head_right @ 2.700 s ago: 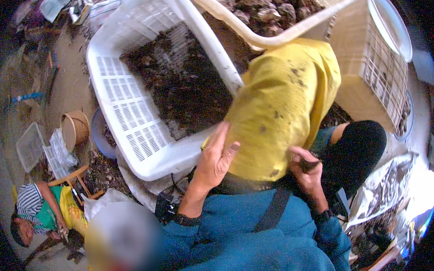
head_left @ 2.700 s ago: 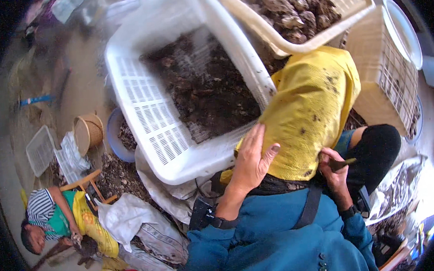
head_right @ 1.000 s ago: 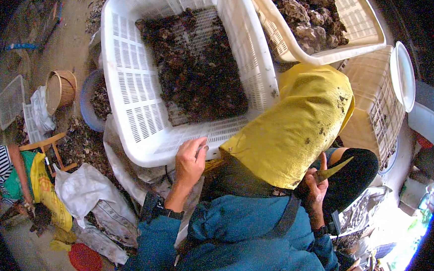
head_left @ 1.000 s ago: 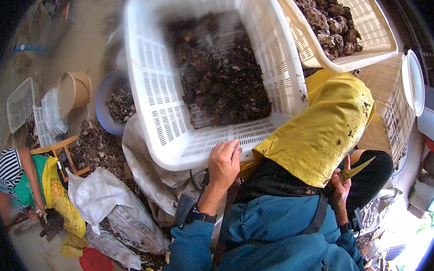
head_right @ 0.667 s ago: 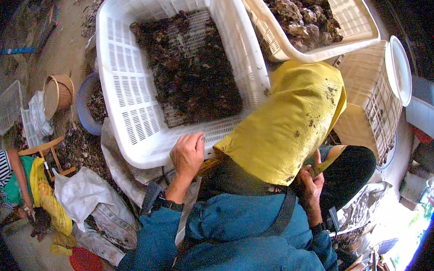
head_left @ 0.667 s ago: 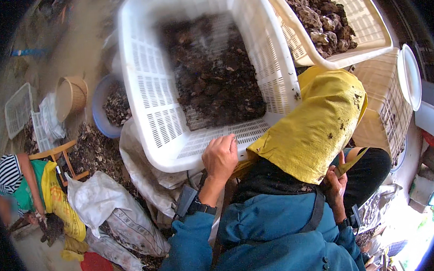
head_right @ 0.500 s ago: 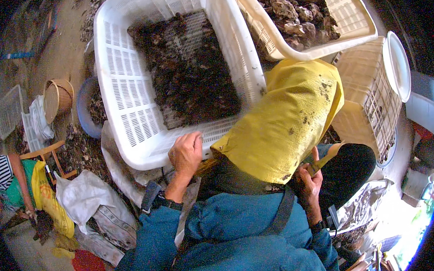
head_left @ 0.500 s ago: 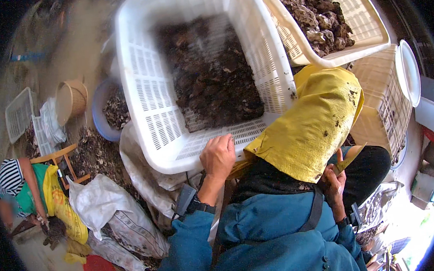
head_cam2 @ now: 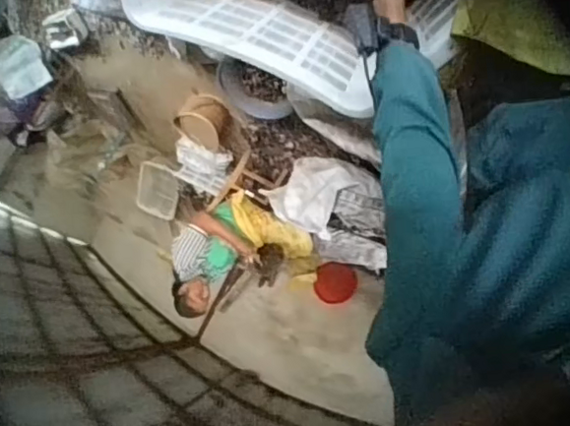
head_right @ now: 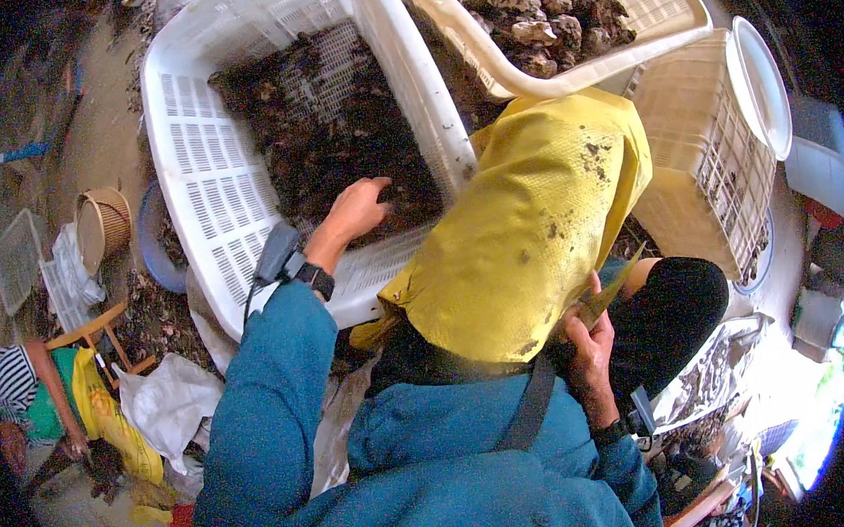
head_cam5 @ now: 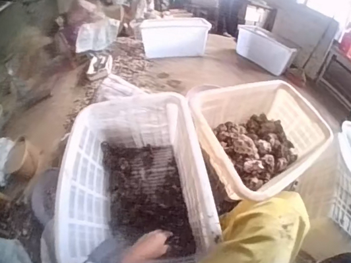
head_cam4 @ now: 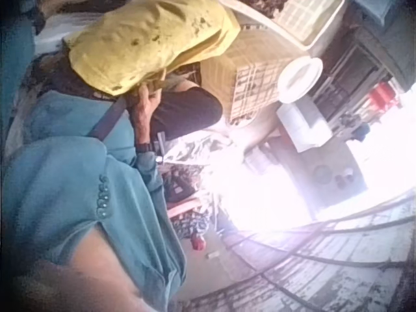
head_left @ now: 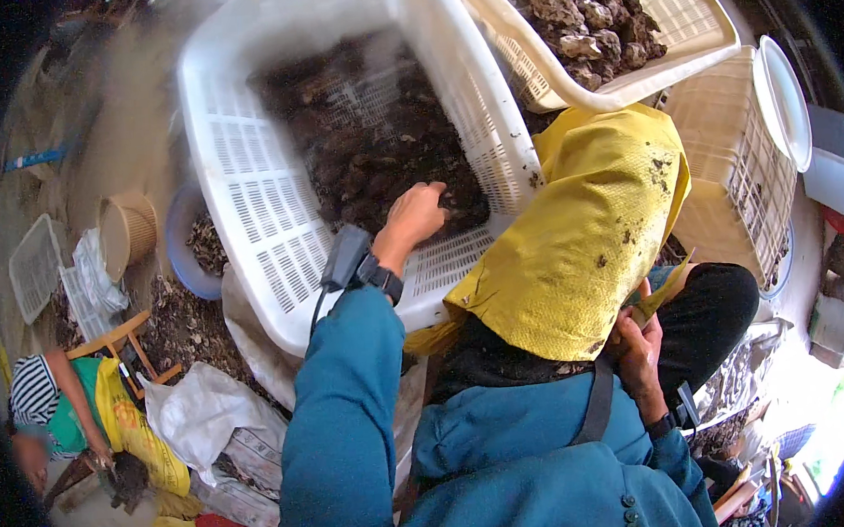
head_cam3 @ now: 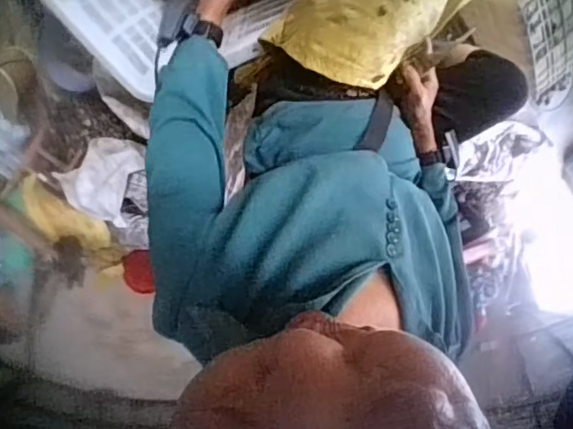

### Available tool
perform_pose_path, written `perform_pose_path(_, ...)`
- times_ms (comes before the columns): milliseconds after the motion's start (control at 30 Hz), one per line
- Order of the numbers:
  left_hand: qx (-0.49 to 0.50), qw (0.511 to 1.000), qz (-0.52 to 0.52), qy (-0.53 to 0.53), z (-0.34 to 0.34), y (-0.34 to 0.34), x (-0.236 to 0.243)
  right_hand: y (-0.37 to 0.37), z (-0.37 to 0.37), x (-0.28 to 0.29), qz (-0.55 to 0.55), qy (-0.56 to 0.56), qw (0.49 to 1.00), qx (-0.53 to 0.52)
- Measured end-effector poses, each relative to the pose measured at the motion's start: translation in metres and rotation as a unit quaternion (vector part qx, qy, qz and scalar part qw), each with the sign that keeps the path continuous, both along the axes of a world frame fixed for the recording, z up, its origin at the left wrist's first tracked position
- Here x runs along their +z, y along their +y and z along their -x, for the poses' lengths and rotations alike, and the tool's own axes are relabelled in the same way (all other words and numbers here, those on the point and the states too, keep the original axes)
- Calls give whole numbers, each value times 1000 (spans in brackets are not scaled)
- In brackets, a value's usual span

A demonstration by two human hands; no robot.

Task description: Cleaning and trimming mushrooms using a knife in a processing workshop.

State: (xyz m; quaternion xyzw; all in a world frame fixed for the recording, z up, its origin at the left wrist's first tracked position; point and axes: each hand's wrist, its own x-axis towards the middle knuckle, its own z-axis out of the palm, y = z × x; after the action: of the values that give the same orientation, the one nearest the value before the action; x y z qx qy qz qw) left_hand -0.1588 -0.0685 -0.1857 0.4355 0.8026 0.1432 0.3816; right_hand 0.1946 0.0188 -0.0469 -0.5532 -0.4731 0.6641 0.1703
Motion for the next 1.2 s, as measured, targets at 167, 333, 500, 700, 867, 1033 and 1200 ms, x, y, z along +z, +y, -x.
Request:
perform_pose_path(167,-63,996,37,50,-17,9,-54,0,4,2,11,4,1000,-21)
perform_pose_path(333,-139,979,130,73,-32,11,-66,0,-3,-4,17,-18,1000,-18)
perform_pose_path(500,-97,986,135,19,-26,-7,-80,-1,-2,-5,21,-23,1000,-6)
perform_pose_path(700,-131,957,258,-34,4,29,-66,-4,-5,-5,18,-67,998,-5)
perform_pose_path(867,73,976,12,207,48,34,-75,-2,5,4,38,-122,992,-21)
perform_pose_path(1033,59,967,19,249,73,65,-72,-1,0,8,43,-149,988,-27)
perform_pose_path(1200,-9,962,25,272,87,67,-84,-2,0,6,60,-152,986,-26)
